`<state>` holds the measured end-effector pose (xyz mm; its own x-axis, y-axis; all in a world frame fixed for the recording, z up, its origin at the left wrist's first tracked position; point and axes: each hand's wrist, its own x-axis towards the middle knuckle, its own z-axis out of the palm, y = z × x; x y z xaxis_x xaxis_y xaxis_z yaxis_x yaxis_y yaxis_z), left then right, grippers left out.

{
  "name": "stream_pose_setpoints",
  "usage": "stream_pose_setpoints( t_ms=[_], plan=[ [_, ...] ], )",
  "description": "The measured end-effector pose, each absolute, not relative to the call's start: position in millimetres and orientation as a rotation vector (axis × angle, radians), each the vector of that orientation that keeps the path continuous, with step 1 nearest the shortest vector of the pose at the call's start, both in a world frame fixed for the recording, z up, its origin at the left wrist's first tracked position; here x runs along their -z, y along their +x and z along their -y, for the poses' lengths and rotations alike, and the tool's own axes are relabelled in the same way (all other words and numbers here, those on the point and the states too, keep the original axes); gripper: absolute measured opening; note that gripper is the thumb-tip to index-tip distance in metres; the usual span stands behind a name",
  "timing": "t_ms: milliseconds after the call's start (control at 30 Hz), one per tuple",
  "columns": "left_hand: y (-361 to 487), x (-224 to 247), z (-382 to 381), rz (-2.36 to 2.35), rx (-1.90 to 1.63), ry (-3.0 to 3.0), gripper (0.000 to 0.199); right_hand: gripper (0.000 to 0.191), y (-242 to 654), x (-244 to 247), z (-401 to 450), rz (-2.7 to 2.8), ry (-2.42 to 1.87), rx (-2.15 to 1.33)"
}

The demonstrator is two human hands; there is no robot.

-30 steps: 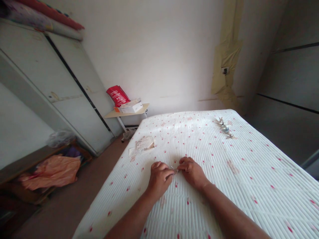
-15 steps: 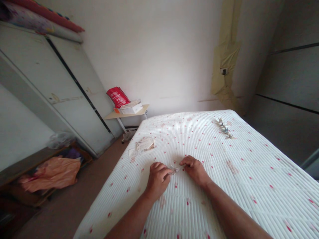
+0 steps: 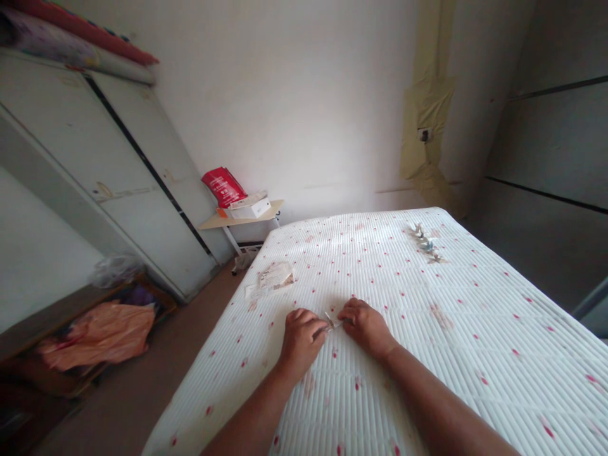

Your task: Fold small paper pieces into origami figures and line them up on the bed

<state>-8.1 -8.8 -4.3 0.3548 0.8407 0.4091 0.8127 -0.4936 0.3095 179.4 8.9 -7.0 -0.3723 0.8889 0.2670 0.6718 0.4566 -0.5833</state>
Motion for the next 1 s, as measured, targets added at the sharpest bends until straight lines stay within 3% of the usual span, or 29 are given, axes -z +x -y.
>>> stream_pose_setpoints(
  t_ms=[1000],
  plan=[
    [-8.5, 8.5, 1.9, -1.59, -0.791, 2.572, 0.022, 0.022, 178.7, 9.3, -10.5, 2.147, -1.292, -0.503]
  ],
)
